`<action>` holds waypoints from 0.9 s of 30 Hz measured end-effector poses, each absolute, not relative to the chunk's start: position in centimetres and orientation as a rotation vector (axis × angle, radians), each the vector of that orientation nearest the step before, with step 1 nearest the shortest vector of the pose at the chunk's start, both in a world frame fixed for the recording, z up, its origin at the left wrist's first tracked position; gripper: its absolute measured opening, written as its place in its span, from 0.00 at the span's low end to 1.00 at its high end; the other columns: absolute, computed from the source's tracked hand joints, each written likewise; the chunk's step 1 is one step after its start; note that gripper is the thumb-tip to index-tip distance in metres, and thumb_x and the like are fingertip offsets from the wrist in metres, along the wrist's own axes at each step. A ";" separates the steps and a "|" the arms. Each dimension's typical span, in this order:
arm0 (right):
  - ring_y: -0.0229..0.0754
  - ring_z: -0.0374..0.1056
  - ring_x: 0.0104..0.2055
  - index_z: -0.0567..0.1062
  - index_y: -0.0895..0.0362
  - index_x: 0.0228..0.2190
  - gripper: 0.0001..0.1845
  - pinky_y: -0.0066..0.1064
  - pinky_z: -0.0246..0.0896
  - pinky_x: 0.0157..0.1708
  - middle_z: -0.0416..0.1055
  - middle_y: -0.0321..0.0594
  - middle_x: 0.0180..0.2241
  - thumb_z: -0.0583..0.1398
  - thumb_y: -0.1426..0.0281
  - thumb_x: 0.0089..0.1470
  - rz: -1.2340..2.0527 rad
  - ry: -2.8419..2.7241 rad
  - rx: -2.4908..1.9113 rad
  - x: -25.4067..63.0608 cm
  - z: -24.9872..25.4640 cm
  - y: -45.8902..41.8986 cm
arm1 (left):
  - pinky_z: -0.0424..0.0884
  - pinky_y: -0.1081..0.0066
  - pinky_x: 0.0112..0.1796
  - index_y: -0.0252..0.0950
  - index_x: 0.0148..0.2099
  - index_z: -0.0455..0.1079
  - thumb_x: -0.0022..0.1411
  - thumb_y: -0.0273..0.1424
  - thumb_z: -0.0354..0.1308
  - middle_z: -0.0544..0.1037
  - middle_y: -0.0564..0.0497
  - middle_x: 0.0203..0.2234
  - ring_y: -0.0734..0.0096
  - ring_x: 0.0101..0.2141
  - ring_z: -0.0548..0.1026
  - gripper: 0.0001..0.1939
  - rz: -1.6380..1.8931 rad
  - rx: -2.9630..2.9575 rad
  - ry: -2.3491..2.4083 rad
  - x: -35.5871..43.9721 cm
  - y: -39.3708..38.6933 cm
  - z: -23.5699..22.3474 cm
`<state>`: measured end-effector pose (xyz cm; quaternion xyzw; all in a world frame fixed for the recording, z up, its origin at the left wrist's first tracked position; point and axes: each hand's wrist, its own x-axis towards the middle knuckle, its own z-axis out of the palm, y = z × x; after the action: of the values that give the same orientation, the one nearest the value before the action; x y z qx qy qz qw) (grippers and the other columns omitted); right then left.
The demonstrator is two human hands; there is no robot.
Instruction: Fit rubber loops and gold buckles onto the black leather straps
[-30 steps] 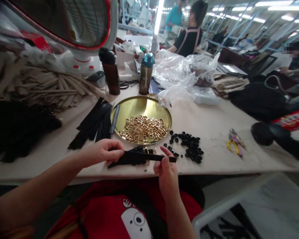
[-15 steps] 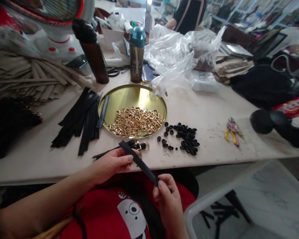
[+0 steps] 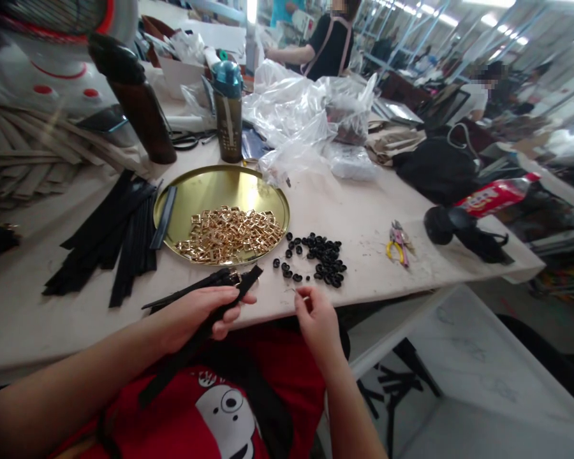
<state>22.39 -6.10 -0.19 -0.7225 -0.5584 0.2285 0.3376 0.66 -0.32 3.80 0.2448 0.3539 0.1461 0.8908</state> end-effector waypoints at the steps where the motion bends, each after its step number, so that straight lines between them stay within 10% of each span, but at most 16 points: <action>1: 0.40 0.63 0.27 0.71 0.58 0.35 0.11 0.33 0.57 0.32 0.68 0.41 0.30 0.54 0.65 0.52 0.456 -1.534 -1.915 23.1 -0.5 -5.0 | 0.53 0.81 0.18 0.30 0.43 0.64 0.60 0.32 0.47 0.60 0.57 0.19 0.85 0.16 0.58 0.13 0.245 0.409 0.702 0.5 -0.5 3.7; 10: 0.45 0.62 0.35 0.71 0.59 0.42 0.17 0.38 0.56 0.38 0.65 0.46 0.35 0.52 0.68 0.52 0.254 -1.782 -1.932 23.0 -0.3 -3.0 | 0.50 0.82 0.16 0.28 0.43 0.65 0.58 0.30 0.45 0.60 0.56 0.19 0.83 0.15 0.55 0.14 0.123 0.165 0.561 -1.0 -2.3 4.7; 17: 0.35 0.60 0.27 0.72 0.54 0.38 0.15 0.28 0.56 0.30 0.67 0.33 0.25 0.58 0.60 0.50 1.207 -1.012 -1.523 18.6 1.8 -8.1 | 0.52 0.81 0.17 0.29 0.44 0.66 0.58 0.31 0.46 0.60 0.56 0.19 0.84 0.15 0.56 0.15 0.116 0.223 0.546 -1.8 -3.3 4.8; 27: 0.31 0.64 0.25 0.71 0.57 0.23 0.10 0.23 0.62 0.27 0.71 0.32 0.25 0.66 0.66 0.40 1.463 -0.365 -1.108 14.7 1.7 -9.2 | 0.51 0.82 0.15 0.29 0.43 0.66 0.59 0.30 0.46 0.59 0.57 0.18 0.84 0.14 0.55 0.13 0.115 0.222 0.508 -3.0 -4.3 4.8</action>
<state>14.73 -9.17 1.67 -0.4768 -0.1569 0.6294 0.5932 -2.98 -4.28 4.82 0.1093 0.2508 0.0568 0.9602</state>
